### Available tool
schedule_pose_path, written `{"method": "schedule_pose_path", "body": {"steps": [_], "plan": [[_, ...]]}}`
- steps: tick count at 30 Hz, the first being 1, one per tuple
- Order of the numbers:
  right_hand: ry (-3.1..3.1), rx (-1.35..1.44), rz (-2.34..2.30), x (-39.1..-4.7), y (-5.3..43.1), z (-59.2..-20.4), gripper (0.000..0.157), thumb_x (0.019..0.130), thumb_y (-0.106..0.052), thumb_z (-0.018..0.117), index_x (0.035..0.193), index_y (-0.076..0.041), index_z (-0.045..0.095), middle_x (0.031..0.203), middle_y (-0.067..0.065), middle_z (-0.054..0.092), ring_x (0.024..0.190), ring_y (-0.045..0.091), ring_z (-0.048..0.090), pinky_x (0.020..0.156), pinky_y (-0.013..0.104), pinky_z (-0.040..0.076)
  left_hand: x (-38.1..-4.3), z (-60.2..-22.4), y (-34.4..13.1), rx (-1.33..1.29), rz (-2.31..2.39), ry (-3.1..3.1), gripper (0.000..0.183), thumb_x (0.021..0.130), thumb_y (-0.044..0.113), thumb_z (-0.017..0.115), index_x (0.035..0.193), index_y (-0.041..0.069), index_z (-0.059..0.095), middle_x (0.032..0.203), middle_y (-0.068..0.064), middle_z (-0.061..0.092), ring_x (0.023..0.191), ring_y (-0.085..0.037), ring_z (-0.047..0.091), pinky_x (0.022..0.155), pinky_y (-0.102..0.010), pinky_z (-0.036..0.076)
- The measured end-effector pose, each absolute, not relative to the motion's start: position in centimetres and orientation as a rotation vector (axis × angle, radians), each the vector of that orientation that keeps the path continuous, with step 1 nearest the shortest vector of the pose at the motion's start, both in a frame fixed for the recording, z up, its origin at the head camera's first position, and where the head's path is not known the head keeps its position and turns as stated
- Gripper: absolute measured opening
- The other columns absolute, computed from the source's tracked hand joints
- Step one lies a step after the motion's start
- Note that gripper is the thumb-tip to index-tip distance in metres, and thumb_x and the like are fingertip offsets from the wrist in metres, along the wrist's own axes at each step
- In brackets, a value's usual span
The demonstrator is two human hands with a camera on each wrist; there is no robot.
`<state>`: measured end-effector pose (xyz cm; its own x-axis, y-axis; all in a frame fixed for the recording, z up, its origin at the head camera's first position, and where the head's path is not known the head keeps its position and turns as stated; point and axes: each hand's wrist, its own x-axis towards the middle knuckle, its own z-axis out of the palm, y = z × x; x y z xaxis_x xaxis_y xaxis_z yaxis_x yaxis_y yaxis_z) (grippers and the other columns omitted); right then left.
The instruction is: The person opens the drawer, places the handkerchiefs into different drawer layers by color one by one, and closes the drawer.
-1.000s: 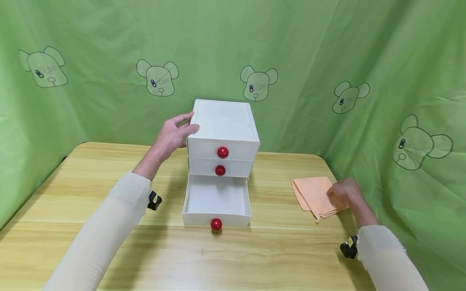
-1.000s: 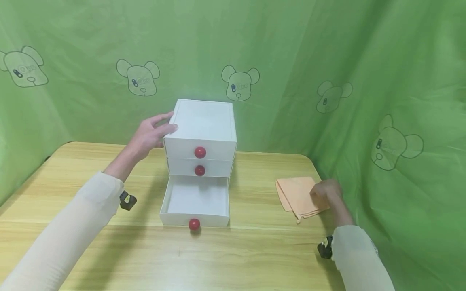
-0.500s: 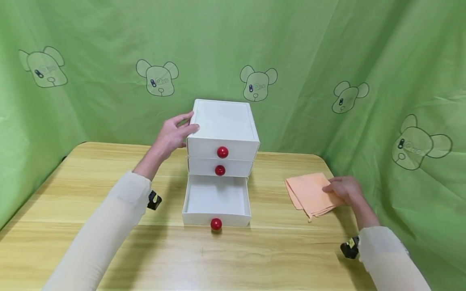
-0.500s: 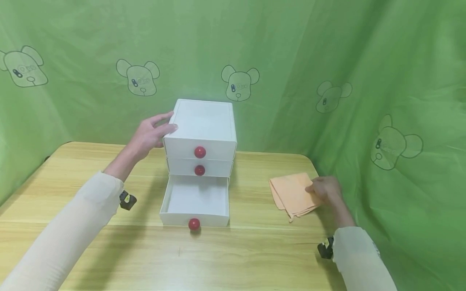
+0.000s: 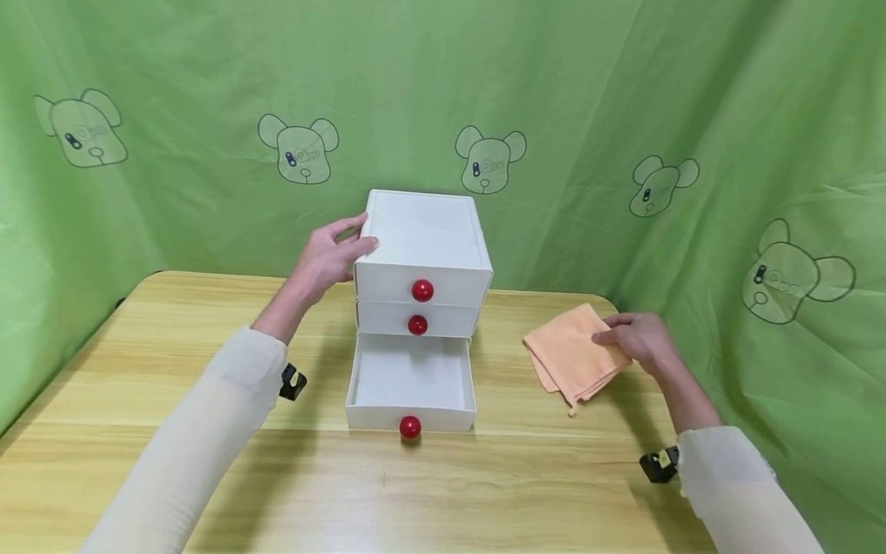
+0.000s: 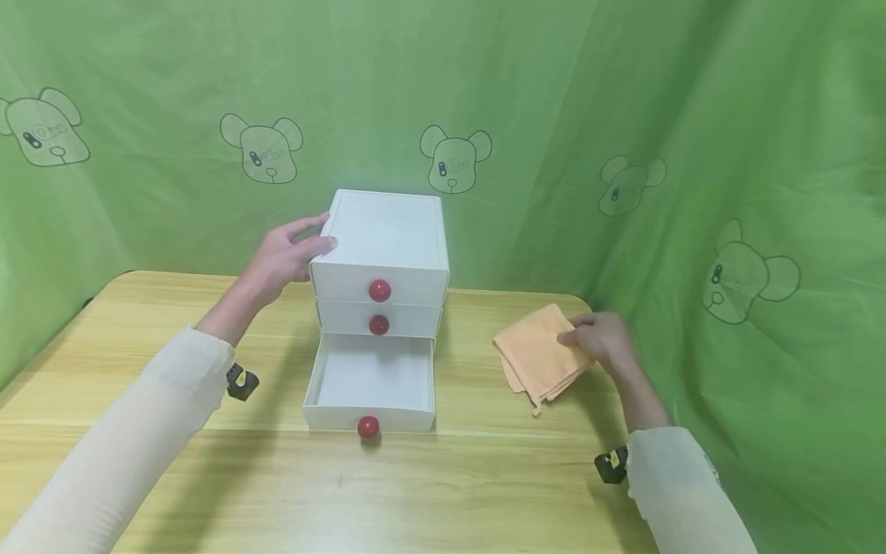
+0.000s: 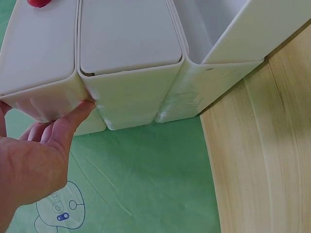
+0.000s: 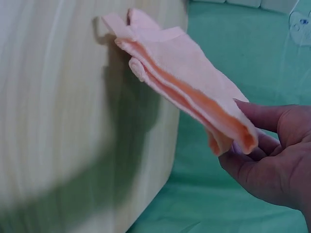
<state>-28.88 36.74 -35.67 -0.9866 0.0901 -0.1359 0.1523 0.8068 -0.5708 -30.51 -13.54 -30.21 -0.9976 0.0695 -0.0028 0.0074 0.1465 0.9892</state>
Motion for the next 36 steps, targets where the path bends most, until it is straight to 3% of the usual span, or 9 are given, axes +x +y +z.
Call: {"method": "schedule_pose_path", "body": {"steps": [8, 21, 29, 36], "plan": [[2.905, 0.121, -0.895, -28.3, 34.7, -33.6, 0.063, 0.089, -0.039, 0.076, 0.136, 0.000, 0.061, 0.130, 0.026, 0.063, 0.089, 0.020, 0.058, 0.068, 0.026, 0.047, -30.5, -30.2, -13.4, 0.091, 2.024, 2.336, 0.067, 0.096, 0.030, 0.071, 0.155, 0.029, 0.040, 0.164, 0.001, 0.036, 0.141, -0.020, 0.049, 0.082, -0.031, 0.059], [2.897, 0.006, -0.972, -26.5, 30.3, -30.2, 0.058, 0.088, -0.040, 0.076, 0.135, -0.008, 0.065, 0.132, 0.019, 0.065, 0.101, 0.024, 0.056, 0.078, 0.028, 0.045, -30.5, -30.3, -13.5, 0.089, 2.036, 2.330, 0.067, 0.096, 0.030, 0.070, 0.155, 0.029, 0.040, 0.165, 0.001, 0.035, 0.140, -0.020, 0.050, 0.084, -0.032, 0.059], [2.892, -0.071, -1.039, -25.0, 27.7, -28.6, 0.053, 0.086, -0.037, 0.079, 0.129, -0.007, 0.069, 0.121, 0.016, 0.071, 0.092, 0.020, 0.060, 0.076, 0.028, 0.049, -30.3, -30.2, -13.5, 0.081, 2.015, 2.350, 0.067, 0.096, 0.031, 0.070, 0.155, 0.030, 0.039, 0.165, 0.002, 0.034, 0.140, -0.020, 0.049, 0.083, -0.030, 0.059], [2.880, -0.156, -1.092, -23.5, 25.5, -27.2, 0.044, 0.087, -0.033, 0.079, 0.121, -0.006, 0.072, 0.111, 0.014, 0.073, 0.086, 0.018, 0.064, 0.074, 0.027, 0.052, -30.4, -30.2, -13.5, 0.091, 2.032, 2.337, 0.067, 0.096, 0.030, 0.070, 0.156, 0.029, 0.039, 0.165, 0.002, 0.035, 0.140, -0.019, 0.049, 0.074, -0.025, 0.058]]}}
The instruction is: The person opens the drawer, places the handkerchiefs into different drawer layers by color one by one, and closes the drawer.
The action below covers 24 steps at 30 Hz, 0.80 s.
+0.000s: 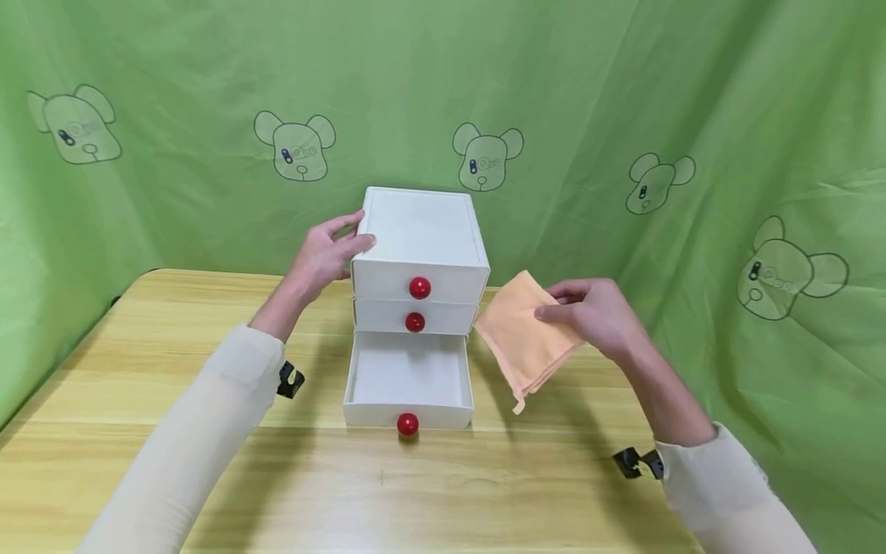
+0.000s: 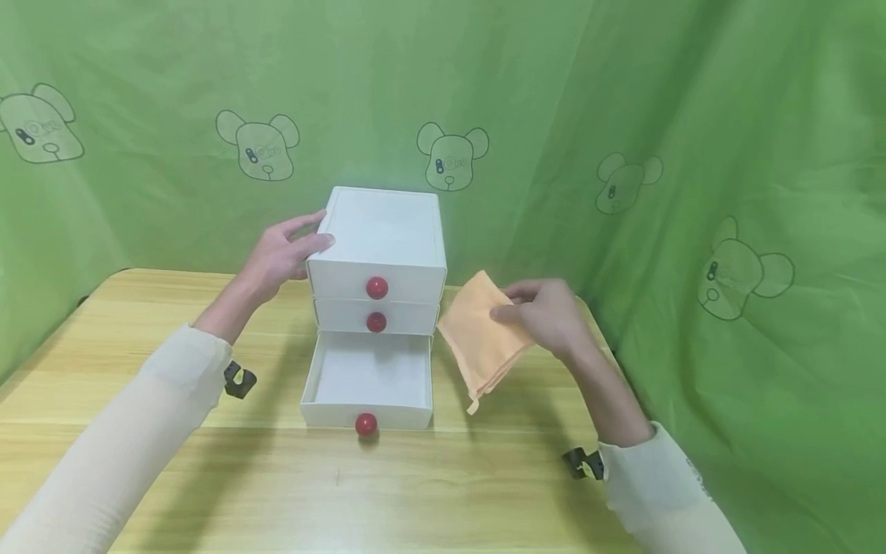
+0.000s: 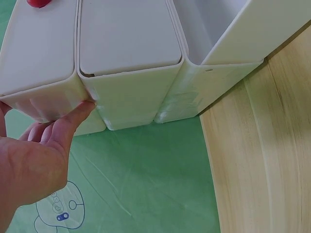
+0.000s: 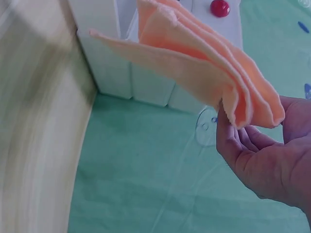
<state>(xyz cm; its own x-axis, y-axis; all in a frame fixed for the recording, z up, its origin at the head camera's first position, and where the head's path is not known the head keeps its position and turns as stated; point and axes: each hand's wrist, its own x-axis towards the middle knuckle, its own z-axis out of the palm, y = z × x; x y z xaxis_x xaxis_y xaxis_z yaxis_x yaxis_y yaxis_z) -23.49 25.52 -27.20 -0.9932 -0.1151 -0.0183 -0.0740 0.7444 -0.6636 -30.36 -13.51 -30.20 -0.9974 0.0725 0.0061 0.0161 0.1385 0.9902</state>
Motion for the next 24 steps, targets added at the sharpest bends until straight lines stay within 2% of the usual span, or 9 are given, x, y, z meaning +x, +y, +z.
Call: {"method": "schedule_pose_path", "body": {"steps": [8, 13, 18, 24], "plan": [[2.783, -0.194, -1.312, -22.8, 23.1, -27.0, 0.034, 0.086, -0.026, 0.080, 0.114, -0.007, 0.074, 0.096, 0.005, 0.076, 0.072, 0.012, 0.066, 0.067, 0.026, 0.054, -30.4, -30.2, -13.5, 0.095, 2.023, 2.350, 0.067, 0.096, 0.030, 0.070, 0.156, 0.028, 0.039, 0.165, 0.002, 0.034, 0.141, -0.019, 0.048, 0.074, -0.026, 0.057], [2.718, -0.170, -1.447, -23.0, 21.7, -27.8, 0.035, 0.085, -0.027, 0.081, 0.114, -0.008, 0.074, 0.091, 0.000, 0.074, 0.071, 0.011, 0.065, 0.065, 0.026, 0.054, -30.4, -30.2, -13.5, 0.090, 2.019, 2.350, 0.067, 0.096, 0.031, 0.070, 0.156, 0.029, 0.039, 0.165, 0.001, 0.034, 0.142, -0.019, 0.048, 0.081, -0.029, 0.058], [2.637, -0.111, -1.577, -23.0, 20.4, -28.7, 0.039, 0.086, -0.026, 0.080, 0.119, -0.007, 0.071, 0.097, 0.002, 0.072, 0.074, 0.012, 0.067, 0.066, 0.025, 0.055, -30.3, -30.1, -13.6, 0.082, 2.001, 2.362, 0.067, 0.096, 0.032, 0.070, 0.155, 0.030, 0.039, 0.165, 0.002, 0.034, 0.142, -0.020, 0.047, 0.089, -0.034, 0.057], [2.584, -0.075, -1.667, -22.9, 19.0, -29.8, 0.039, 0.088, -0.026, 0.079, 0.121, -0.007, 0.070, 0.106, 0.007, 0.070, 0.086, 0.014, 0.068, 0.075, 0.024, 0.055, -30.3, -30.1, -13.5, 0.080, 1.983, 2.382, 0.067, 0.096, 0.033, 0.070, 0.156, 0.031, 0.039, 0.164, 0.002, 0.035, 0.141, -0.019, 0.048, 0.087, -0.032, 0.057]]}}
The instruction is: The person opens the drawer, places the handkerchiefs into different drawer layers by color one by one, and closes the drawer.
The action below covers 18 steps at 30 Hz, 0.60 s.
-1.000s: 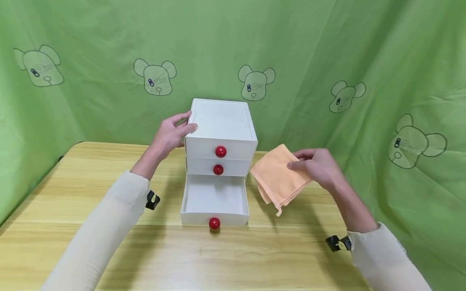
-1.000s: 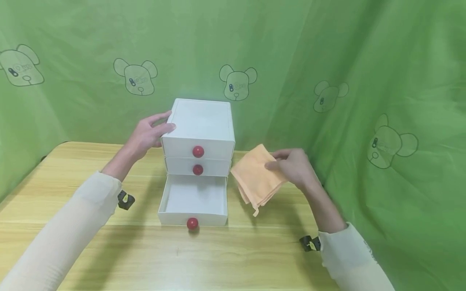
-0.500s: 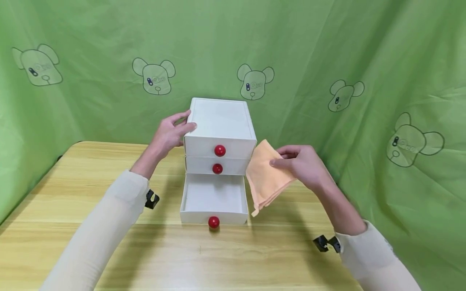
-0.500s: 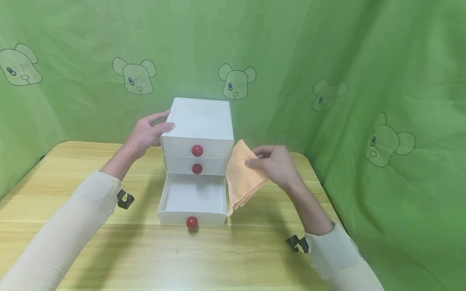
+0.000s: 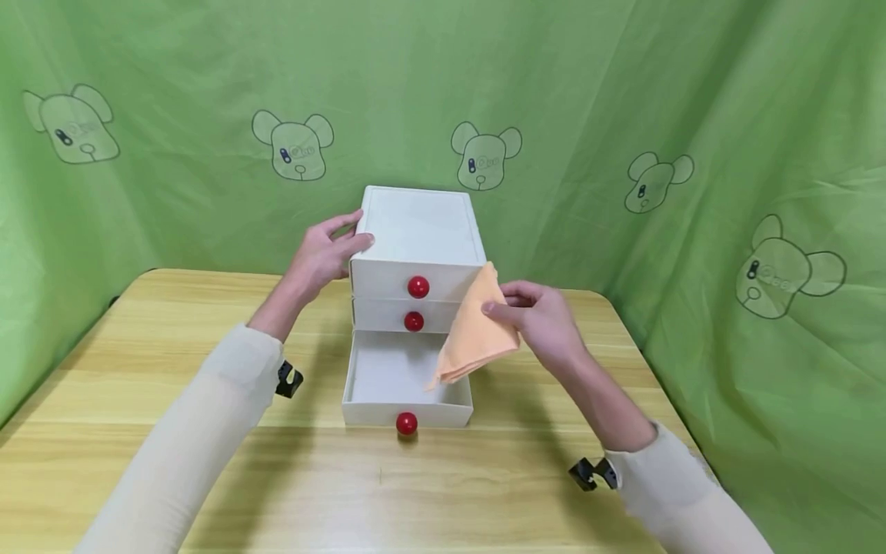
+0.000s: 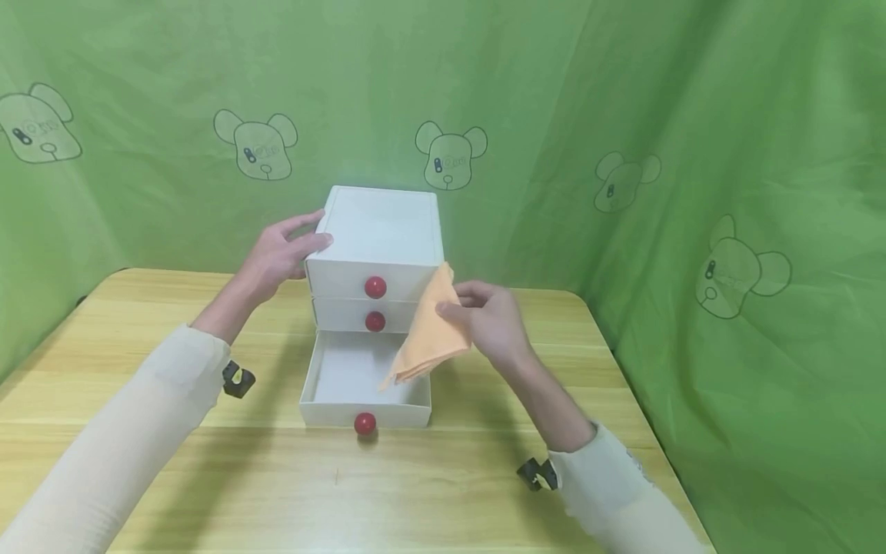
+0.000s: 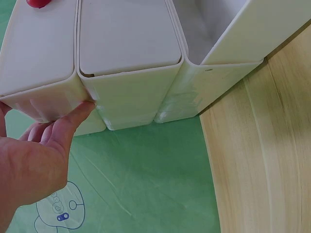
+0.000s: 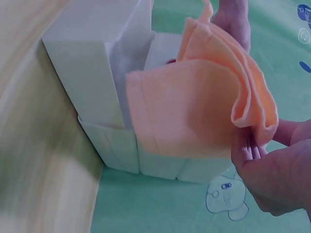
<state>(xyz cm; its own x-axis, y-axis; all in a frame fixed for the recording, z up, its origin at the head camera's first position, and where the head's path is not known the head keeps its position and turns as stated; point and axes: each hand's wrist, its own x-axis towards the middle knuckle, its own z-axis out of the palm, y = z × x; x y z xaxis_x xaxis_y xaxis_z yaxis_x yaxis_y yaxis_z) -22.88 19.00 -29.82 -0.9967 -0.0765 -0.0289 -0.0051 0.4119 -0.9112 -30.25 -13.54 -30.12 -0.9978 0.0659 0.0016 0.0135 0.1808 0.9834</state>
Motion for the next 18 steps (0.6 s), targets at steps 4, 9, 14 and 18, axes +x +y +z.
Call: {"method": "schedule_pose_path", "body": {"steps": [4, 9, 14, 18], "plan": [[2.551, -0.086, -1.714, -22.8, 18.1, -30.4, 0.039, 0.088, -0.024, 0.079, 0.123, -0.008, 0.070, 0.109, 0.009, 0.070, 0.089, 0.015, 0.069, 0.078, 0.024, 0.055, -30.2, -30.0, -13.5, 0.082, 1.982, 2.386, 0.067, 0.096, 0.034, 0.070, 0.156, 0.031, 0.039, 0.164, 0.003, 0.036, 0.141, -0.018, 0.048, 0.080, -0.029, 0.056], [2.505, -0.135, -1.773, -22.4, 16.8, -30.9, 0.040, 0.089, -0.018, 0.078, 0.126, -0.006, 0.069, 0.111, 0.012, 0.071, 0.090, 0.016, 0.070, 0.078, 0.026, 0.058, -30.1, -29.9, -13.5, 0.072, 1.981, 2.385, 0.067, 0.096, 0.034, 0.070, 0.155, 0.032, 0.039, 0.164, 0.003, 0.036, 0.140, -0.019, 0.049, 0.080, -0.029, 0.056], [2.456, -0.165, -1.845, -22.0, 15.5, -31.3, 0.036, 0.088, -0.014, 0.078, 0.122, -0.005, 0.070, 0.111, 0.014, 0.072, 0.090, 0.018, 0.070, 0.078, 0.027, 0.059, -30.1, -30.0, -13.5, 0.064, 1.969, 2.390, 0.068, 0.096, 0.035, 0.070, 0.155, 0.032, 0.039, 0.164, 0.003, 0.035, 0.141, -0.020, 0.048, 0.088, -0.033, 0.056], [2.447, -0.150, -1.859, -22.0, 15.1, -32.1, 0.034, 0.088, -0.014, 0.078, 0.120, -0.004, 0.071, 0.109, 0.014, 0.072, 0.090, 0.018, 0.070, 0.076, 0.026, 0.060, -30.1, -30.0, -13.4, 0.065, 1.974, 2.391, 0.067, 0.096, 0.034, 0.070, 0.155, 0.032, 0.039, 0.164, 0.004, 0.036, 0.140, -0.020, 0.049, 0.087, -0.032, 0.056]]}}
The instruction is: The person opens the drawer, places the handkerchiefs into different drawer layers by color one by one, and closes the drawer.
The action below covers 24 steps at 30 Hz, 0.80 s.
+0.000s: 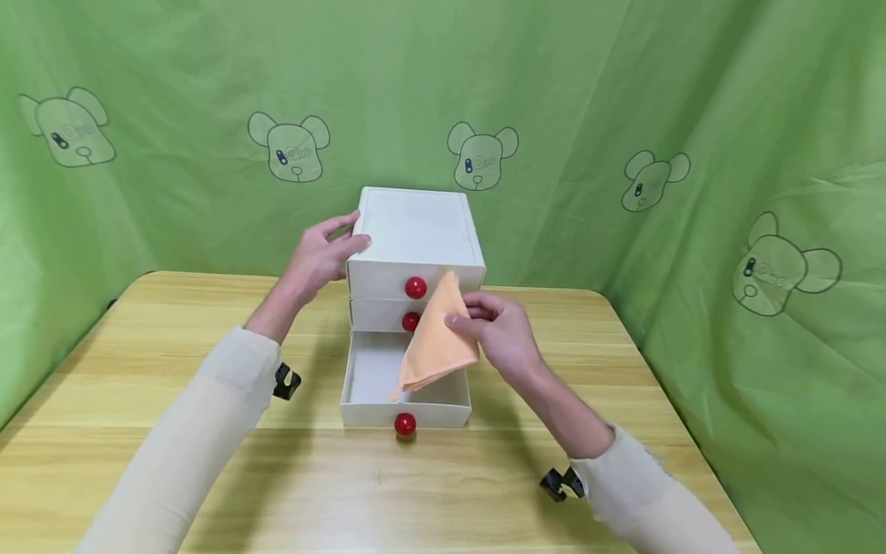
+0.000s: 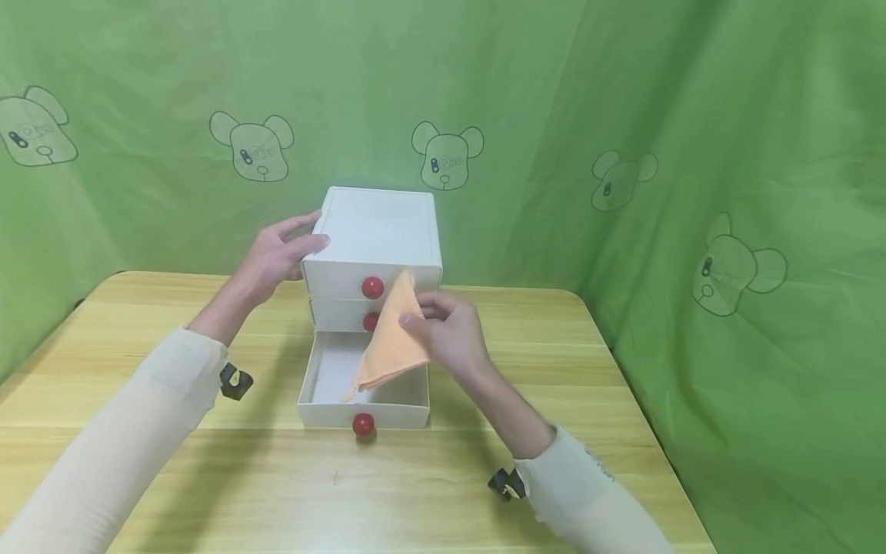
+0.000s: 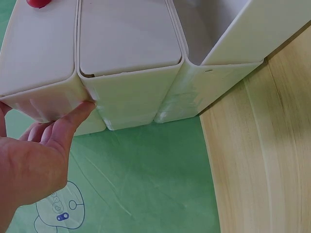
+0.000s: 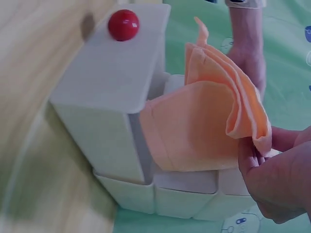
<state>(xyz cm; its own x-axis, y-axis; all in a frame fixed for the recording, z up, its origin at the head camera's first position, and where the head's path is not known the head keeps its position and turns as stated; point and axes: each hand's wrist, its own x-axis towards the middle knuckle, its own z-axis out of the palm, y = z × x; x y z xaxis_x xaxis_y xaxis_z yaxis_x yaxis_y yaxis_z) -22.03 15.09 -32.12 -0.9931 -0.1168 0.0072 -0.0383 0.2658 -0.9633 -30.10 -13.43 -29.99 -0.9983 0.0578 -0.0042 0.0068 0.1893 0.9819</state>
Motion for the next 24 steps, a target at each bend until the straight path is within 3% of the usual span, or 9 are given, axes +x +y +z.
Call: {"method": "schedule_pose_path", "body": {"steps": [13, 24], "plan": [[2.570, -0.069, -1.723, -22.4, 15.7, -35.8, 0.031, 0.086, -0.005, 0.076, 0.115, 0.004, 0.070, 0.100, 0.019, 0.074, 0.077, 0.015, 0.070, 0.068, 0.025, 0.060, -30.1, -30.0, -13.5, 0.083, 1.978, 2.394, 0.067, 0.096, 0.034, 0.070, 0.155, 0.031, 0.040, 0.164, 0.001, 0.036, 0.141, -0.020, 0.049, 0.085, -0.031, 0.057], [2.709, -0.112, -1.535, -22.5, 16.6, -36.1, 0.028, 0.084, -0.009, 0.078, 0.109, 0.001, 0.070, 0.090, 0.013, 0.073, 0.073, 0.014, 0.067, 0.065, 0.024, 0.057, -30.0, -29.9, -13.5, 0.073, 1.979, 2.389, 0.067, 0.096, 0.033, 0.070, 0.155, 0.032, 0.040, 0.164, 0.002, 0.037, 0.140, -0.020, 0.050, 0.081, -0.029, 0.057]]}}
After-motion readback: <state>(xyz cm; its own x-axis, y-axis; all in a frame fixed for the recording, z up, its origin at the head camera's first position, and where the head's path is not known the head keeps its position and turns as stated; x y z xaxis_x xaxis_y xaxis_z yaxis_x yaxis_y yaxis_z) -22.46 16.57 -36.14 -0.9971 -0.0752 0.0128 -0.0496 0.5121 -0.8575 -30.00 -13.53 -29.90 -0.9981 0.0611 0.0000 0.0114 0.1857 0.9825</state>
